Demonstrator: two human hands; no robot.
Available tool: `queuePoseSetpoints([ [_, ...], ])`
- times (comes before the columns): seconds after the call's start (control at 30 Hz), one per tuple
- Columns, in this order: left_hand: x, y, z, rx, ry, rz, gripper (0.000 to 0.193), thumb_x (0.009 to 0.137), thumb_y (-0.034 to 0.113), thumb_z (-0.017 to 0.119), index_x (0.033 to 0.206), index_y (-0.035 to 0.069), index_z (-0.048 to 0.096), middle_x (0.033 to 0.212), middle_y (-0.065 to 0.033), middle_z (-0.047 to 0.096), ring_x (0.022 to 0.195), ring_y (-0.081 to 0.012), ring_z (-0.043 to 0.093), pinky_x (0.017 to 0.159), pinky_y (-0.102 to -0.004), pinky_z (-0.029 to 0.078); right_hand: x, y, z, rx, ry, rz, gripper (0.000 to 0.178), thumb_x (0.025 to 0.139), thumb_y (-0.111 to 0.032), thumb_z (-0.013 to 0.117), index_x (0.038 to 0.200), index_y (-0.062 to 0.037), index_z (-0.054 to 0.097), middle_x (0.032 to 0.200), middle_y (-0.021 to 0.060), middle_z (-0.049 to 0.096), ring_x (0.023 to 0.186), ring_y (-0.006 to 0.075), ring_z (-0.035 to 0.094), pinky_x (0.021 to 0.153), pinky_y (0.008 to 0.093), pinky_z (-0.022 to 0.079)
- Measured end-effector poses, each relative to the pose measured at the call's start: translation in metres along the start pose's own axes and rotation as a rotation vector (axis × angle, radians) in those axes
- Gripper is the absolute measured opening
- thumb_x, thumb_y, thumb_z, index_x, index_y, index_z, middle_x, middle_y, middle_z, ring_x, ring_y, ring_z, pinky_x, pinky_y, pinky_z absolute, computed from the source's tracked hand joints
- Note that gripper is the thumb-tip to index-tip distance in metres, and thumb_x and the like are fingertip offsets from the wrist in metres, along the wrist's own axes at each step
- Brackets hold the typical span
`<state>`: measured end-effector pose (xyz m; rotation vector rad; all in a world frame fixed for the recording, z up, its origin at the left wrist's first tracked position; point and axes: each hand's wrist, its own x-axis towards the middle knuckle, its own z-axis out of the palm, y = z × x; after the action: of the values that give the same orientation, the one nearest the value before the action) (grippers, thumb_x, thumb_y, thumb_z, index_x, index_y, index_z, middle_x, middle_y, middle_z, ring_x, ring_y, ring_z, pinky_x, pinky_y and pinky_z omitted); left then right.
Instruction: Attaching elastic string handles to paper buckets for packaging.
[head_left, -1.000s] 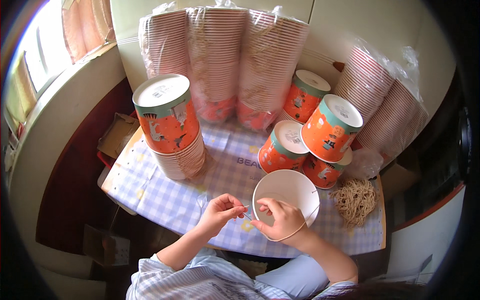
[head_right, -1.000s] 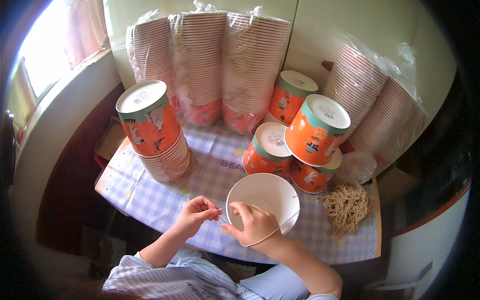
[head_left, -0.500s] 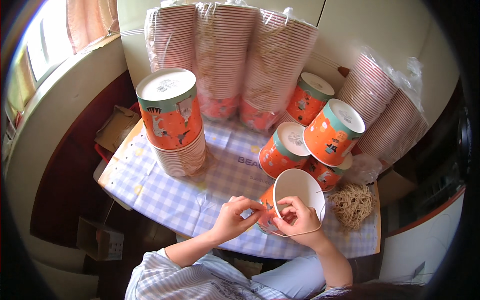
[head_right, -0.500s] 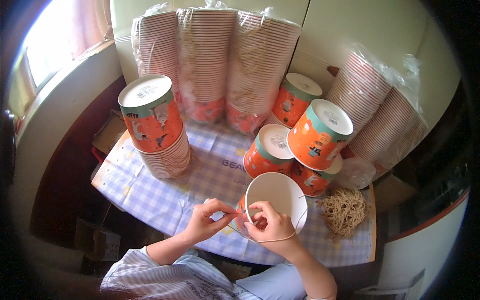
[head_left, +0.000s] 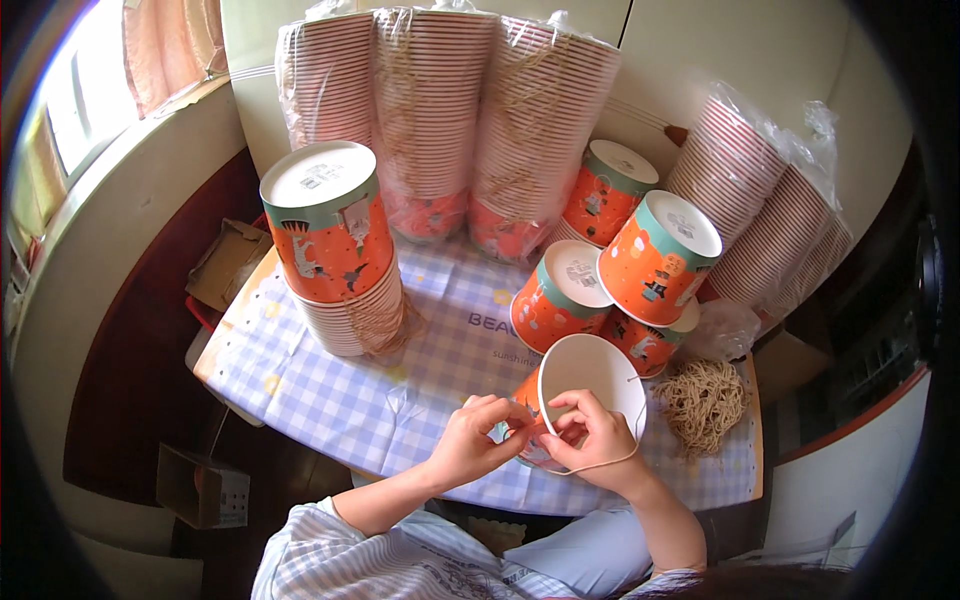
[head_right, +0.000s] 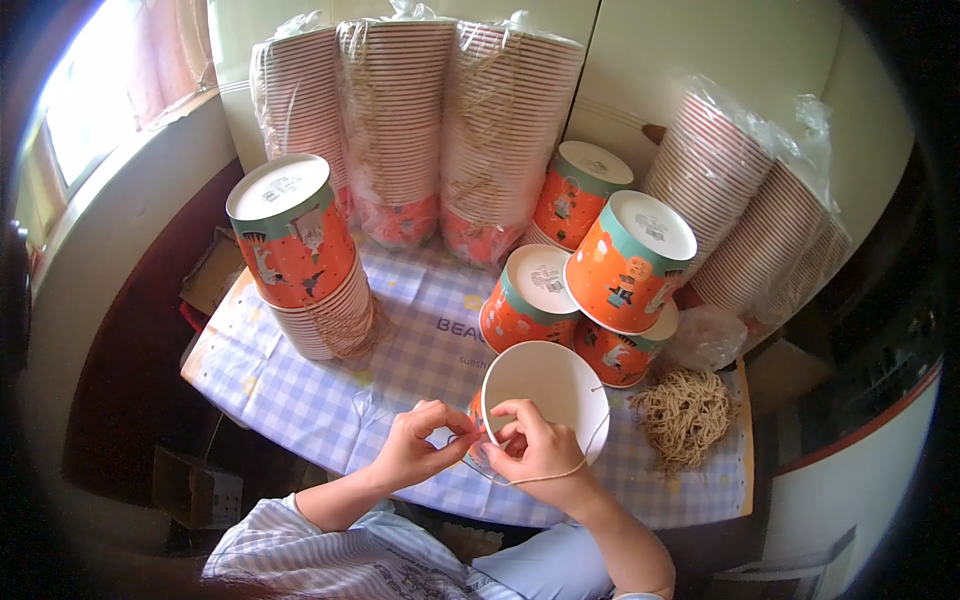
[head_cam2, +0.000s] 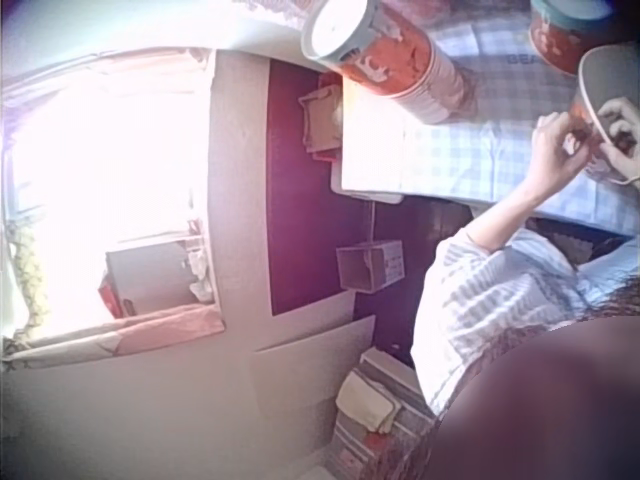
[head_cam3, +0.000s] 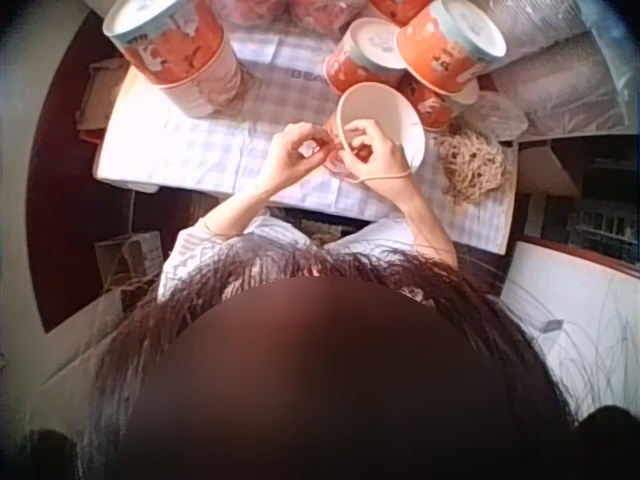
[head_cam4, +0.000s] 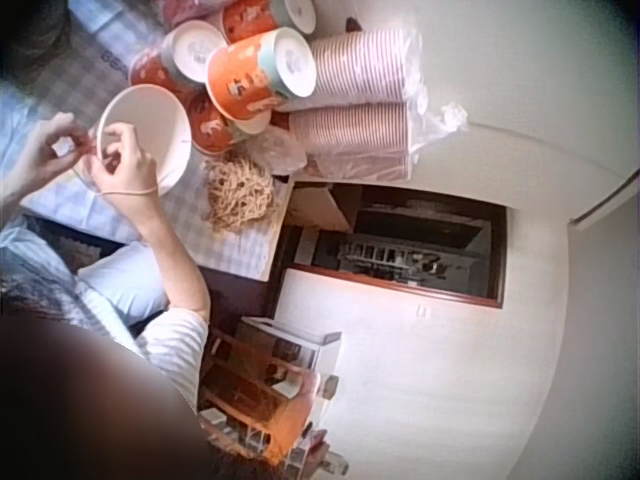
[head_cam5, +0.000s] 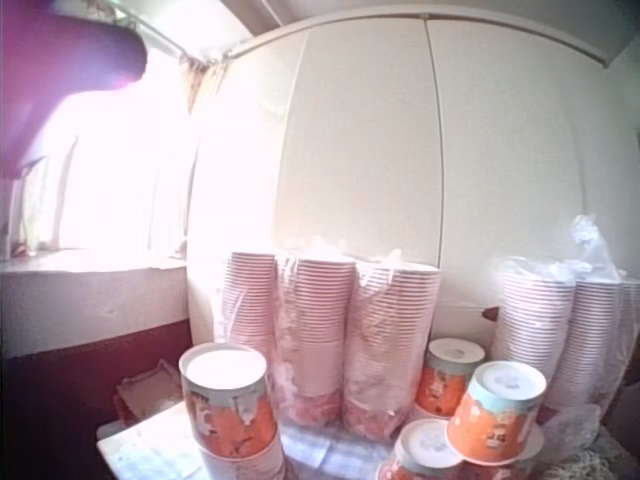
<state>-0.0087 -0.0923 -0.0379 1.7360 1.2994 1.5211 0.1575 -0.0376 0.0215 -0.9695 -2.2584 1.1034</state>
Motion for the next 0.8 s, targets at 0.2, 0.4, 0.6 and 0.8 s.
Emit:
queuePoseSetpoints([
  [0.2, 0.0000, -0.0011, 0.0014, -0.014, 0.012, -0.005, 0.014, 0.068, 0.001, 0.067, 0.080, 0.004, 0.060, 0.072, -0.0046, 0.062, 0.068, -0.0151, 0.060, 0.065, -0.0267, 0.043, -0.0003, -0.0009, 0.0011, 0.015, -0.004, -0.009, 0.033, 0.072, -0.006, 0.065, 0.099, -0.0036, 0.047, 0.072, 0.0080, 0.063, 0.061, 0.0136, 0.063, 0.056, 0.0252, 0.050],
  [0.4, 0.0008, 0.0007, 0.0019, -0.058, 0.019, -0.040, 0.014, 0.069, 0.000, 0.067, 0.080, 0.003, 0.059, 0.073, -0.0048, 0.062, 0.069, -0.0140, 0.061, 0.063, -0.0254, 0.044, -0.0009, -0.0032, 0.0025, 0.001, -0.006, -0.006, 0.033, 0.072, -0.008, 0.067, 0.099, -0.0039, 0.047, 0.072, 0.0079, 0.064, 0.061, 0.0136, 0.063, 0.055, 0.0252, 0.050],
  [0.6, -0.0001, 0.0013, 0.0001, -0.040, 0.041, -0.028, 0.014, 0.069, 0.000, 0.067, 0.080, 0.002, 0.058, 0.072, -0.0051, 0.062, 0.067, -0.0132, 0.060, 0.062, -0.0245, 0.045, -0.0006, -0.0005, 0.0040, -0.016, -0.002, -0.022, 0.033, 0.073, -0.010, 0.067, 0.099, -0.0043, 0.048, 0.072, 0.0078, 0.064, 0.061, 0.0134, 0.063, 0.055, 0.0253, 0.050],
  [0.8, -0.0042, -0.0002, 0.0020, -0.066, 0.016, -0.065, 0.013, 0.070, 0.002, 0.066, 0.080, 0.003, 0.058, 0.073, -0.0054, 0.062, 0.068, -0.0157, 0.060, 0.064, -0.0269, 0.044, 0.0000, 0.0006, 0.0053, 0.009, -0.024, -0.005, 0.033, 0.073, -0.012, 0.067, 0.098, -0.0040, 0.047, 0.072, 0.0083, 0.064, 0.061, 0.0141, 0.063, 0.055, 0.0261, 0.050],
])
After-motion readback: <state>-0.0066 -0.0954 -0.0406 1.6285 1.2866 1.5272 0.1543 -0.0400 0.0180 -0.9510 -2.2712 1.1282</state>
